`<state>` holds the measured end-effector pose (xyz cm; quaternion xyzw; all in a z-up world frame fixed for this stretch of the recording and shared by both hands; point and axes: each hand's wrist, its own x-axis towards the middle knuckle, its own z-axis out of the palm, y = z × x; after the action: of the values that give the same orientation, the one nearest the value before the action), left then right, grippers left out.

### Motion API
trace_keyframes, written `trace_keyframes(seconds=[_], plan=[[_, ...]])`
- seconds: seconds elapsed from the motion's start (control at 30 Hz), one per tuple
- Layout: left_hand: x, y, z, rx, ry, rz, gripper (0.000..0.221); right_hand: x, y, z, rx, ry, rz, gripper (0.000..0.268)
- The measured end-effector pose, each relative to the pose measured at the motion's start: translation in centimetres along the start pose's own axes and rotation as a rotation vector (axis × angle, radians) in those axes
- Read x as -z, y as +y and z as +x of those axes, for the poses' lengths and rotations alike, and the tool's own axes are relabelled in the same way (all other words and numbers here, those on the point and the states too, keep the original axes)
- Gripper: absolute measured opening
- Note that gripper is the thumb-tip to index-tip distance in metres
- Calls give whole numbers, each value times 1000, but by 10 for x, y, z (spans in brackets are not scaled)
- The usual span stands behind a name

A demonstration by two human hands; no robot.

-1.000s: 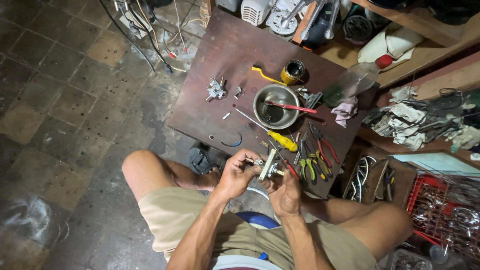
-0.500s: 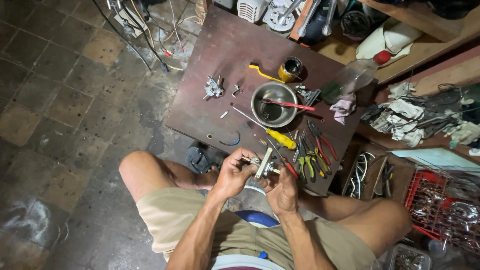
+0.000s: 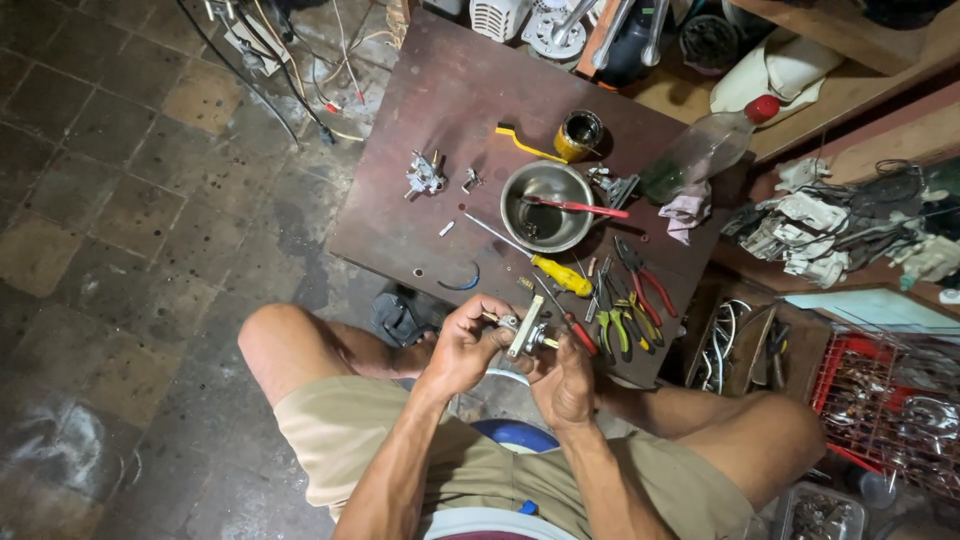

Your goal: Repairing and adjusting small mechanical components using pliers and a screwdriver on a workbench.

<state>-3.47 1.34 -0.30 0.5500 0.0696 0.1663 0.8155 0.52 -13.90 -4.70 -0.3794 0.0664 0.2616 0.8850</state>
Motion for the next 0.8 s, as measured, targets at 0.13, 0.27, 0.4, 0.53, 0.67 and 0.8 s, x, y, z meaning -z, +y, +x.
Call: trace_keyframes(seconds=[0.13, 0.27, 0.4, 0.53, 0.67, 0.8], plan=[[2, -3, -2, 7, -9, -1, 22, -3, -1, -2, 20, 18, 11, 38], [5, -16, -3, 13, -22, -16, 24, -28, -10, -9, 35, 48, 14, 37], [-20, 28, -7, 17, -64, -53, 57, -14, 3, -3, 59, 104, -1, 36], [-10, -13, -13, 193, 150, -424, 52, -2, 18, 7, 98, 74, -46, 18], [-4, -41, -22, 464, 488, -628, 37, -2, 18, 5, 190, -100, -503, 21], [25, -28, -17, 589, 647, -813, 36, -20, 9, 15, 323, -336, -1074, 32]])
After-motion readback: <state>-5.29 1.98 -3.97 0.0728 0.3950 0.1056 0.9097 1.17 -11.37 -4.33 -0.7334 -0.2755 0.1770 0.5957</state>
